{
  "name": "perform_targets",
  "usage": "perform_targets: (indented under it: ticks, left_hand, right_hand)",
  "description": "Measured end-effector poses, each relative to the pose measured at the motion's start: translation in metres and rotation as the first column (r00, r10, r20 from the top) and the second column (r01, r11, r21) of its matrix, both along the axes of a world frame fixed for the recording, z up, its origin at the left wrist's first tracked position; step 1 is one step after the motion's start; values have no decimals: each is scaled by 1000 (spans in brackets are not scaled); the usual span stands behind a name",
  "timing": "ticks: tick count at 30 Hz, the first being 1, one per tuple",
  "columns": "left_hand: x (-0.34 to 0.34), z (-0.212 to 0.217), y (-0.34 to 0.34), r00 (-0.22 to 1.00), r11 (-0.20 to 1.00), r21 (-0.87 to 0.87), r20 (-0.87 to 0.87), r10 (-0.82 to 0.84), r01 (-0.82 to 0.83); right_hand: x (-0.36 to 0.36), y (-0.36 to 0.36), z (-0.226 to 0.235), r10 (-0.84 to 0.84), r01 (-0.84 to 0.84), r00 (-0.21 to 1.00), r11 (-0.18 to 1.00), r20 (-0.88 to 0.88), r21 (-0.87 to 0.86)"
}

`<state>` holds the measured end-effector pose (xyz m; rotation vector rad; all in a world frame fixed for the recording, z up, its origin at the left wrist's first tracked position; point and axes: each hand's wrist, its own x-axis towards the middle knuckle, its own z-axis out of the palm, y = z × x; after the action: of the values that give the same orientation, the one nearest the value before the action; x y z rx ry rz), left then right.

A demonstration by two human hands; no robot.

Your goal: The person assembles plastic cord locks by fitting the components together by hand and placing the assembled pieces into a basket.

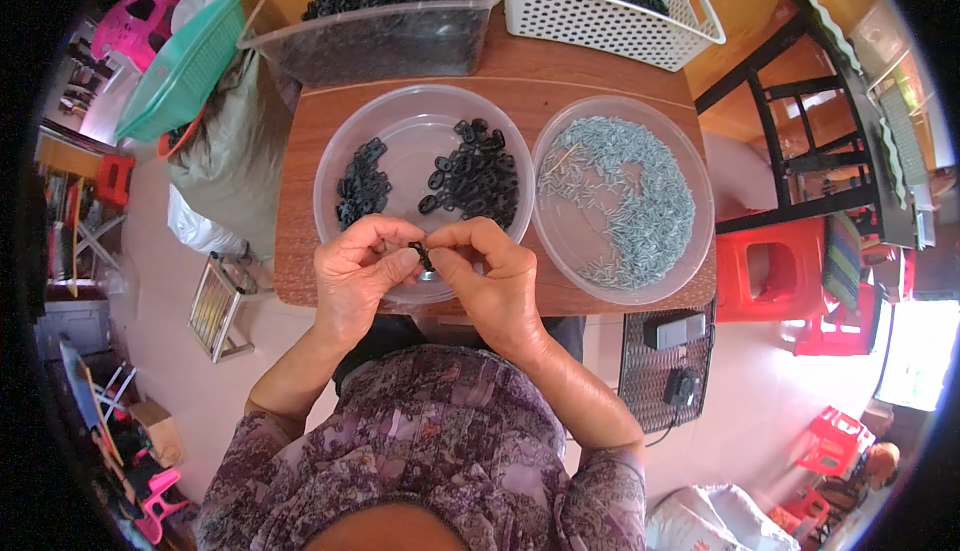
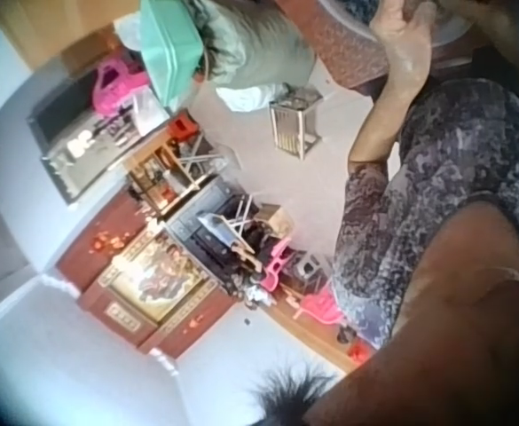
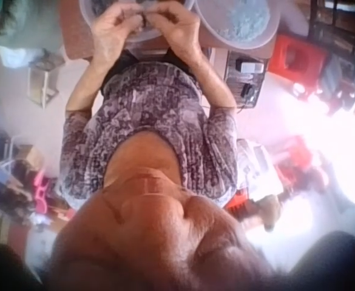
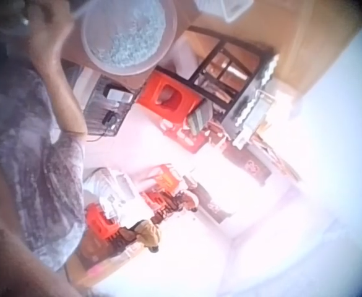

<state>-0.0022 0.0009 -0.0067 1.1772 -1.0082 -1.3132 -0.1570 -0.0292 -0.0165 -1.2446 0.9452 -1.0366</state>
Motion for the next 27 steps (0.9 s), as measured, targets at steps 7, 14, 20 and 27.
perform_targets:
  ticks: [7, 14, 20, 27]
  left_hand:
    - [1, 7, 3, 990, 999, -35, 141, 19, -14]
    - [2, 8, 3, 935, 987, -159, 354, 36, 22]
    - [7, 13, -4, 792, 907, -372, 605, 79, 194]
    - [4, 9, -5, 822, 913, -382, 560, 103, 146]
  right_hand:
    - [3, 3, 1, -11, 11, 1000, 998, -8, 61]
    - [3, 4, 1, -13, 13, 1000, 998, -3, 55]
    - [0, 3, 0, 28, -26, 999, 999, -42, 38]
    - [4, 2, 3, 38, -37, 999, 999, -19, 35]
